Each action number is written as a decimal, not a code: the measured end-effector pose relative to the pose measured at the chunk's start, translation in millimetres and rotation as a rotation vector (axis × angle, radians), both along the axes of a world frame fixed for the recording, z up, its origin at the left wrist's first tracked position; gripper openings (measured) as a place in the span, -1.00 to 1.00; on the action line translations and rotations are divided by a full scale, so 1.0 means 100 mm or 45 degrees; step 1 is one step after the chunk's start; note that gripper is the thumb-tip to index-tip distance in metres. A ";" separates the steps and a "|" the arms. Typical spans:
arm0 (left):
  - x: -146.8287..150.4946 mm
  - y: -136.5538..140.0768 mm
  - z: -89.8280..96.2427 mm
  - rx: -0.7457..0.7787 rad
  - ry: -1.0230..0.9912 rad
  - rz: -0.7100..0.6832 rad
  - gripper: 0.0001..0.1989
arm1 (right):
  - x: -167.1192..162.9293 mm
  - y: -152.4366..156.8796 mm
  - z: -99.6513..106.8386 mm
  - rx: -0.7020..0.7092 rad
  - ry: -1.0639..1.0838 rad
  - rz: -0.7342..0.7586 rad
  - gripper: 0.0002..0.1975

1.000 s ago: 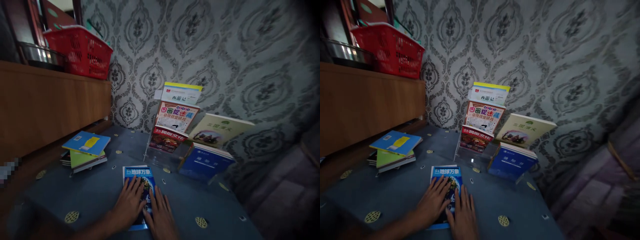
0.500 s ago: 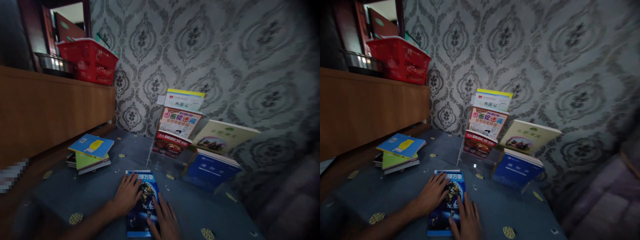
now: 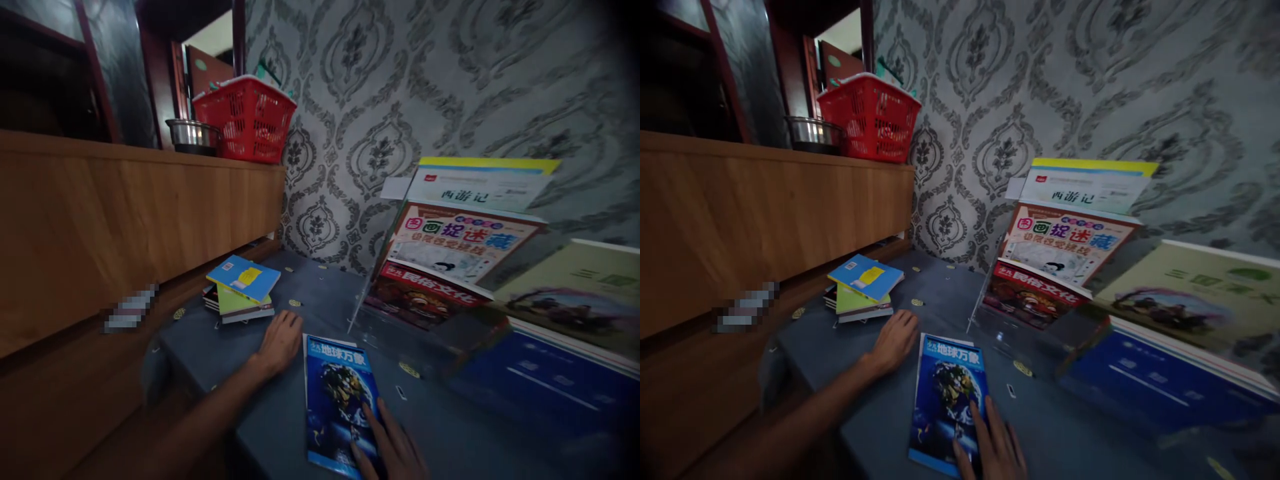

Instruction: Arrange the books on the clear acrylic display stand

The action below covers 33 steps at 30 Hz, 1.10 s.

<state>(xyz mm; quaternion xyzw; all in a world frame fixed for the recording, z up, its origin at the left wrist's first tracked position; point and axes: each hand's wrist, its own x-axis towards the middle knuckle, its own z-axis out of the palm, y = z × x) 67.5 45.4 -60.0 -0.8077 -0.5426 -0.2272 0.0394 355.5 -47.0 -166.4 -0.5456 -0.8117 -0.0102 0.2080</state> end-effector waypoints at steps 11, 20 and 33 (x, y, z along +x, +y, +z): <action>0.14 -0.11 -0.21 -0.124 -0.167 -0.067 -0.71 | -0.28 -0.16 0.46 -0.194 0.287 -0.173 -0.47; 0.26 -0.12 -0.16 -0.297 -0.041 0.136 -0.66 | -0.43 0.06 0.49 -0.100 0.252 -0.203 -0.54; 0.42 -0.32 -0.01 -1.016 -1.793 -0.236 0.01 | -0.35 0.01 0.40 -0.149 0.738 -0.175 -0.40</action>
